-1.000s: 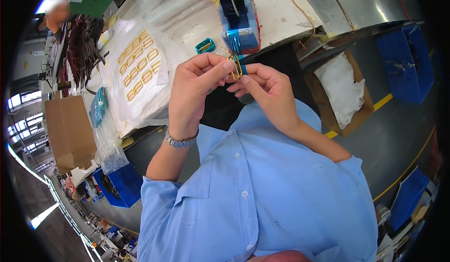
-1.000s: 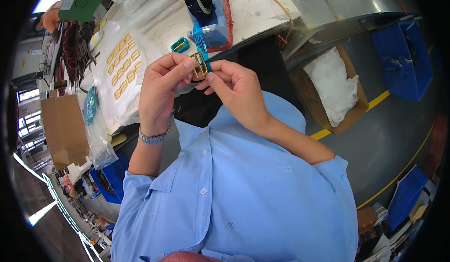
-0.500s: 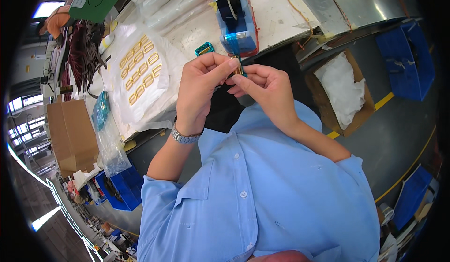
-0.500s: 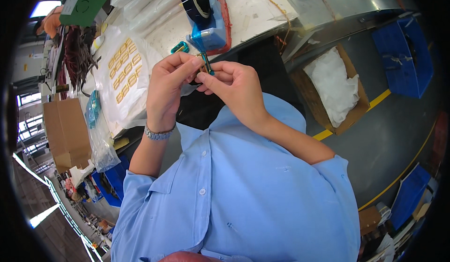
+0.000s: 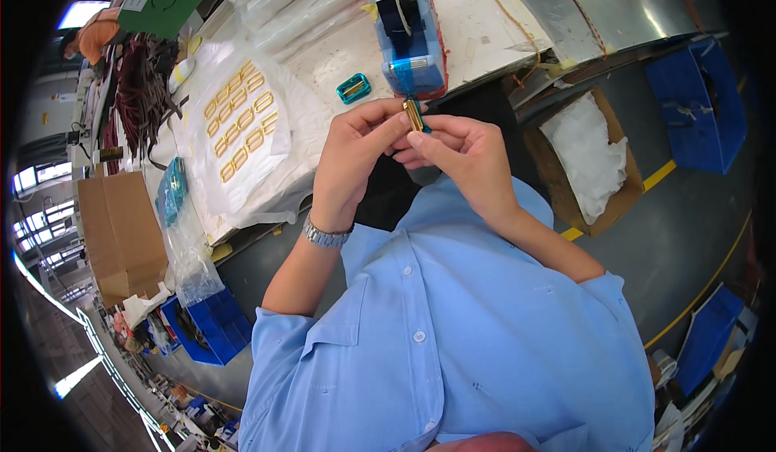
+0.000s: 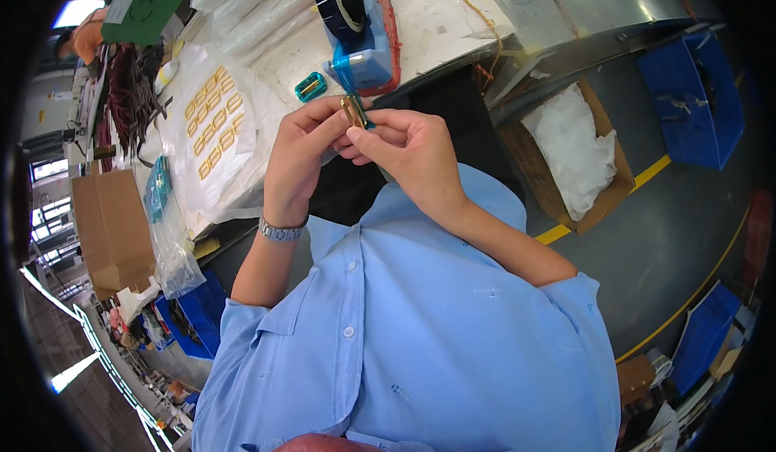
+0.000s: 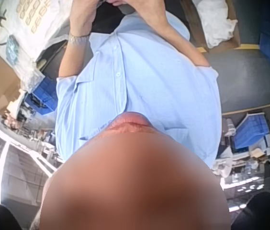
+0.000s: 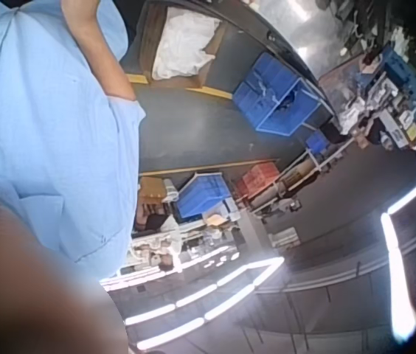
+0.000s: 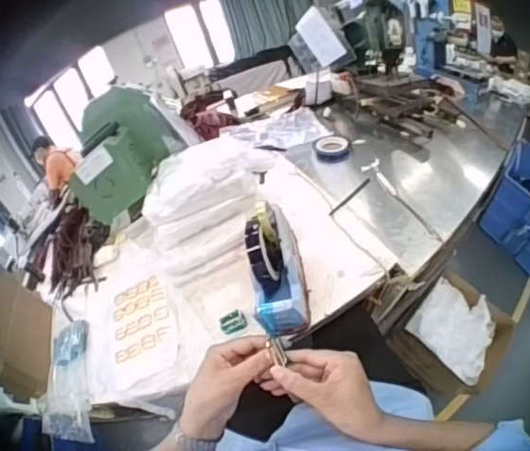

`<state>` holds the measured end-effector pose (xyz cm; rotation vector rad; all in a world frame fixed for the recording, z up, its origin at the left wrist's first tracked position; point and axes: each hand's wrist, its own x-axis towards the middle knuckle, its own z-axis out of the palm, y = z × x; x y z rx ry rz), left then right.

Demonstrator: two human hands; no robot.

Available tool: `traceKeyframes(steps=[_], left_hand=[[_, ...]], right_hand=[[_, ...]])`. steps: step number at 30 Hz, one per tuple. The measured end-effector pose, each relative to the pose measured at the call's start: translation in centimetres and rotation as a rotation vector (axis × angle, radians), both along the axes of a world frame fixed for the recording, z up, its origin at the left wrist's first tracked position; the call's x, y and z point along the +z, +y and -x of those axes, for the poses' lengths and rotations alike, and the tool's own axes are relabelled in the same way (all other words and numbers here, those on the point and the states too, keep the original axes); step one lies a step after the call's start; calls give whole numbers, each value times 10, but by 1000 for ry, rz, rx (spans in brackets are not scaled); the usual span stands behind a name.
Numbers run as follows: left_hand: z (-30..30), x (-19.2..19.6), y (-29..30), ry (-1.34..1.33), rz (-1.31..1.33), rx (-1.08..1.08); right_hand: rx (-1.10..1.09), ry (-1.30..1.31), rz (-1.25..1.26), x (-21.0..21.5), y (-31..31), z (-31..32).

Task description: Applying protective blue tape to gold metal buckles at a workstation.

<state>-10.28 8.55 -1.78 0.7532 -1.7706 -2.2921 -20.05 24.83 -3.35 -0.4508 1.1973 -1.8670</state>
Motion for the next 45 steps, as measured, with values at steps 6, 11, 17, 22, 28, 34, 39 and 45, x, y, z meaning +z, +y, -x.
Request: traceKeyframes(steps=[6,11,17,22,28,34,39,45], left_hand=[[7,-8,4,3,54,40],[8,-6,1,-30,-99,68],[4,-8,-7,-57,-253,-24],[6,-7,-16,-62,-397,-74],[14,9,-19,-150,-579,-48],[24,28,-19,-296,-720,20],[22,31,-21,-340,-728,-15],[-1,17,-9,-181,-181,-49]], right_hand=[[22,-60,8,3,2,0],[79,-11,-3,7,7,4],[170,294,-196,14,8,25],[34,658,-225,18,0,40],[114,342,28,7,-14,41],[23,261,11,5,-22,27],[-9,224,-8,23,-22,20],[36,80,-5,25,-19,25]])
